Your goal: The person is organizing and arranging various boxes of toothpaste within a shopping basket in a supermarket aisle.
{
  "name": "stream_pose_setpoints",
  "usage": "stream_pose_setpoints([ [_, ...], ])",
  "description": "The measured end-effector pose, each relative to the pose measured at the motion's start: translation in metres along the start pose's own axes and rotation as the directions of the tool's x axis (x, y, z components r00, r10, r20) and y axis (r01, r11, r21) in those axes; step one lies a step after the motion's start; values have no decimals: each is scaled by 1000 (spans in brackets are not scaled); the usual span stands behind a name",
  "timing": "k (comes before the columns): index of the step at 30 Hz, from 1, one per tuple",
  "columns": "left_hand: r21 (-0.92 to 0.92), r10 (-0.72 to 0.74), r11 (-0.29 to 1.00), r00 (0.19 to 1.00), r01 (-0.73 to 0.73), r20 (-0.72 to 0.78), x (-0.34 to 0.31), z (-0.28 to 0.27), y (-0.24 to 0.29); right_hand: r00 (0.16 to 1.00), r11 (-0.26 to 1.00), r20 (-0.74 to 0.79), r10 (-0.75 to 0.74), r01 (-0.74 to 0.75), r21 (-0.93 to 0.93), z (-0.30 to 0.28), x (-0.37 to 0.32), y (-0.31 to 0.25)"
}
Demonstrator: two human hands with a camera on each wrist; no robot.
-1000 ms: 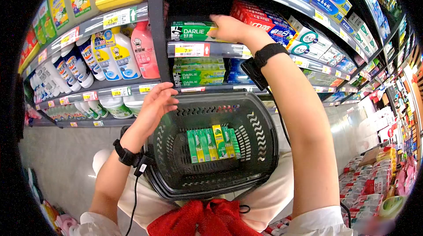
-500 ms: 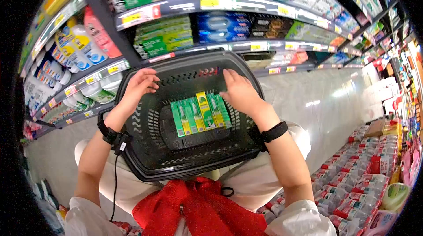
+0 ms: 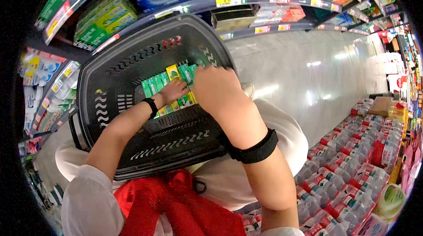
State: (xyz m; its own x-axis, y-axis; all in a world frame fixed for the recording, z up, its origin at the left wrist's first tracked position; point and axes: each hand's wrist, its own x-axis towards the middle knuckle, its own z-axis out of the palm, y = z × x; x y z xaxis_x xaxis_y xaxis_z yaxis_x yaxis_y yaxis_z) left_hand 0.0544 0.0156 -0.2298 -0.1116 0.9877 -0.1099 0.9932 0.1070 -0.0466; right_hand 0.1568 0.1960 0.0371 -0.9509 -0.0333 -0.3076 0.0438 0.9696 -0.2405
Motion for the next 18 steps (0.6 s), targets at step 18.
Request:
stream_pose_setpoints([
  [18, -907, -658, 247, 746, 341, 101, -36, -145, -12, 978, 984, -170, -123, 143, 108, -18, 15, -23],
])
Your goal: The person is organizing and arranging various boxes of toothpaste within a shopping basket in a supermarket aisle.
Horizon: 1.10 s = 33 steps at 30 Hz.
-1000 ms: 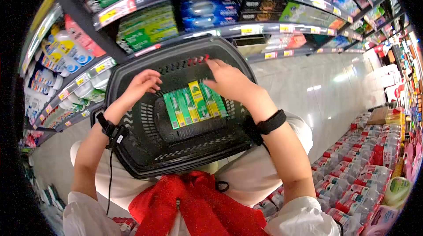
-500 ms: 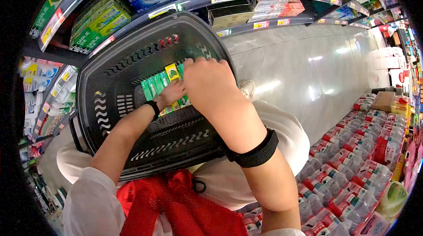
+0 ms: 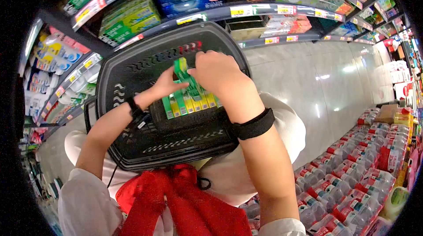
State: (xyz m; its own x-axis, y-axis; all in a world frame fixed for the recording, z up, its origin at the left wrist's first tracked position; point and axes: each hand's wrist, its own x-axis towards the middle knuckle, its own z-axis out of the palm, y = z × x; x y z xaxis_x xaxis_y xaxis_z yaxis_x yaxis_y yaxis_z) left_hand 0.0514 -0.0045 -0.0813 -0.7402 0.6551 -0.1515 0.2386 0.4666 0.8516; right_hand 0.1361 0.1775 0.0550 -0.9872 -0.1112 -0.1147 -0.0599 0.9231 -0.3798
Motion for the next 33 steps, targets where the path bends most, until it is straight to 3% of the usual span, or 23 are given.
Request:
stream_pose_setpoints([
  [1, -207, -132, 969, 991, 134, 26, -11, -17, 15, 1000, 1000, -9, -20, 20, -2, 7, 4, 0],
  [3, -631, -192, 757, 981, 168, 31, -38, -48, 32, 978, 986, -156, -135, 148, 73, 17, 13, -8],
  [4, -719, -164, 679, 985, 147, 47, -52, -64, 42, 991, 985, 9, -134, 132, 114, 13, 15, -14],
  [5, -799, -132, 588, 989, 127, 59, -67, -80, 51, 989, 983, 9, -149, 147, 107, 12, 18, -23],
  [7, -816, 8, 578, 1000, -3, 3, -91, -107, 55, 960, 915, 217, -176, 78, 395, 17, 19, -42],
  [10, -886, 48, 445, 991, -134, -126, -115, -128, 39, 951, 766, 137, -279, 134, 628, 42, 15, -68],
  [13, -908, 122, 408, 992, -90, -44, -125, -135, 35, 928, 425, 133, -348, 29, 905, 66, 10, -95],
  [15, -904, 148, 417, 988, -98, -39, -128, -137, 45, 925, 377, 151, -347, -10, 926, 72, 7, -108],
  [17, -895, 152, 441, 988, -71, -3, -128, -139, 54, 943, 240, 137, -303, -64, 969, 69, 3, -122],
  [19, -835, 168, 546, 985, -72, 25, -131, -138, 59, 974, 228, 127, -186, -83, 970, 72, 6, -127],
  [21, -774, 176, 619, 984, -136, -31, -129, -137, 62, 987, 249, 52, -153, -12, 968, 77, 14, -121],
  [23, -818, 126, 559, 989, -137, -80, -130, -139, 64, 994, 293, 34, -103, -2, 956, 73, 22, -113],
  [26, -869, 3, 443, 970, -220, -244, -126, -149, 57, 999, 206, -43, 17, 38, 978, 58, 32, -101],
  [30, -870, -90, 439, 952, -227, -294, -125, -151, 57, 976, 105, -122, 180, 105, 989, 37, 44, -80],
  [33, -850, -44, 484, 964, -208, -261, -126, -147, 62, 964, -25, -171, 205, 180, 983, 22, 41, -74],
])
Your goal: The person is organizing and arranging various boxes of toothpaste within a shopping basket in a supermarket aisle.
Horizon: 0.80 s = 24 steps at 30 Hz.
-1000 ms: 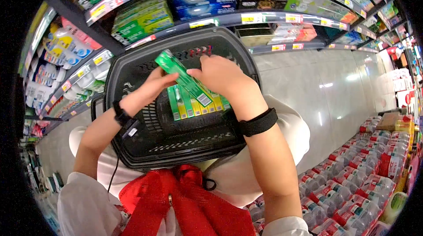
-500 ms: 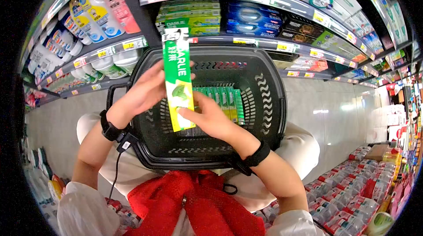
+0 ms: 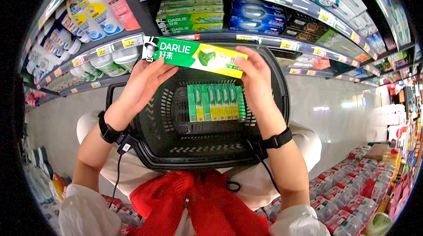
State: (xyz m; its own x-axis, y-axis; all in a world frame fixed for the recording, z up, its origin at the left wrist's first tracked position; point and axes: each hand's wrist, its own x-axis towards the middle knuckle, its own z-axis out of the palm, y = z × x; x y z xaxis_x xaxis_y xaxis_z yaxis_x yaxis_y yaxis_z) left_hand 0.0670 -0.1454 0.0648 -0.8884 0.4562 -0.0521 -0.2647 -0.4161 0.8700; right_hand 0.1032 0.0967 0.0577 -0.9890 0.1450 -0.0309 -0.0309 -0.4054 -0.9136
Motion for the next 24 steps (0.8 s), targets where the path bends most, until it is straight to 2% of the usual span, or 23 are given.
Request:
stream_pose_setpoints([
  [5, 104, 45, 994, 999, -42, -25, -2, 4, -2, 996, 997, -51, -77, 77, 5, -6, -1, -24],
  [8, 162, 17, 987, 1000, -19, 16, -5, 6, -4, 994, 994, -47, -103, 104, 14, -12, 0, -29],
  [10, 254, -93, 965, 993, 72, 74, -6, 5, -2, 991, 995, -90, -96, 93, -31, -12, -1, -31],
  [13, 345, -258, 922, 945, 178, 203, -7, 2, -6, 998, 996, -68, -17, 11, -88, -15, -1, -31],
  [16, 330, -292, 915, 946, 232, 142, -10, 7, -5, 995, 995, -95, 7, -16, -96, -16, -2, -26],
  [24, 310, -255, 927, 962, 212, 102, -10, 4, -4, 995, 987, -95, 43, -57, -148, -9, -4, -23],
])
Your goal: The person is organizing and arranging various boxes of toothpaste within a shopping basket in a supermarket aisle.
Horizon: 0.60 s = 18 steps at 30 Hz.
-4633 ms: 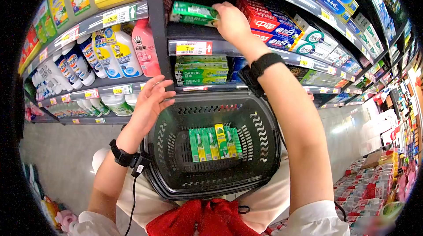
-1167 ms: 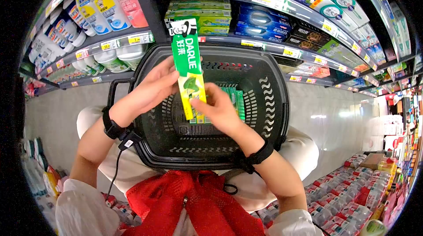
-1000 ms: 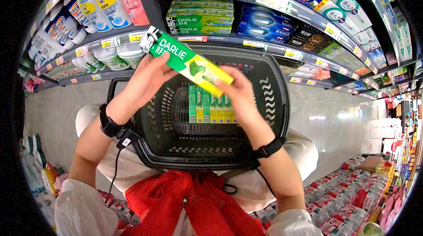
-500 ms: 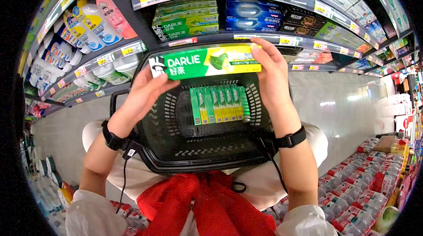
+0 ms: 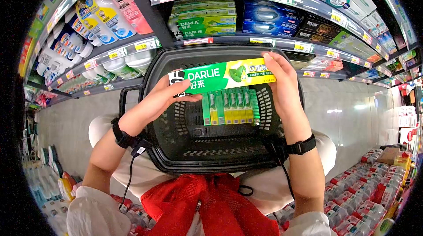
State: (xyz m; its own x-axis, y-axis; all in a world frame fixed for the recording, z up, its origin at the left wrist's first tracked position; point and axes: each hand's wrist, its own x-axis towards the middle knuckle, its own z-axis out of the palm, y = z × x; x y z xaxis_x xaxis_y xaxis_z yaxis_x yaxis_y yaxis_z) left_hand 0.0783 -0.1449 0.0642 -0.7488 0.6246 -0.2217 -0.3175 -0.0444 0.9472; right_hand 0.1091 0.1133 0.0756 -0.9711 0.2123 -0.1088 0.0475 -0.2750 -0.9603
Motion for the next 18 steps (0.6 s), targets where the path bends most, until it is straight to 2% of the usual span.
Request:
stream_pose_setpoints([
  [5, -22, 24, 999, 997, -26, -78, 2, 1, -1, 999, 1000, -37, 9, -10, -22, 2, 0, 3],
  [9, -29, 22, 999, 997, -24, -73, 5, -3, -2, 999, 999, -37, 5, -7, -48, 3, 0, 4],
  [11, -81, 19, 996, 992, -29, -126, 6, -2, -1, 999, 981, -34, 16, -22, -193, 4, 0, 3],
  [15, -87, 29, 995, 988, -42, -149, 7, -7, -4, 998, 946, -28, 55, -61, -317, 1, 1, 5],
  [17, -82, 30, 996, 986, -44, -163, 8, -7, -4, 965, 930, 119, 235, -187, -317, 0, -1, 4],
  [18, -78, 32, 996, 984, -46, -178, 8, -7, -3, 965, 930, 119, 234, -187, -316, 1, -1, 5],
])
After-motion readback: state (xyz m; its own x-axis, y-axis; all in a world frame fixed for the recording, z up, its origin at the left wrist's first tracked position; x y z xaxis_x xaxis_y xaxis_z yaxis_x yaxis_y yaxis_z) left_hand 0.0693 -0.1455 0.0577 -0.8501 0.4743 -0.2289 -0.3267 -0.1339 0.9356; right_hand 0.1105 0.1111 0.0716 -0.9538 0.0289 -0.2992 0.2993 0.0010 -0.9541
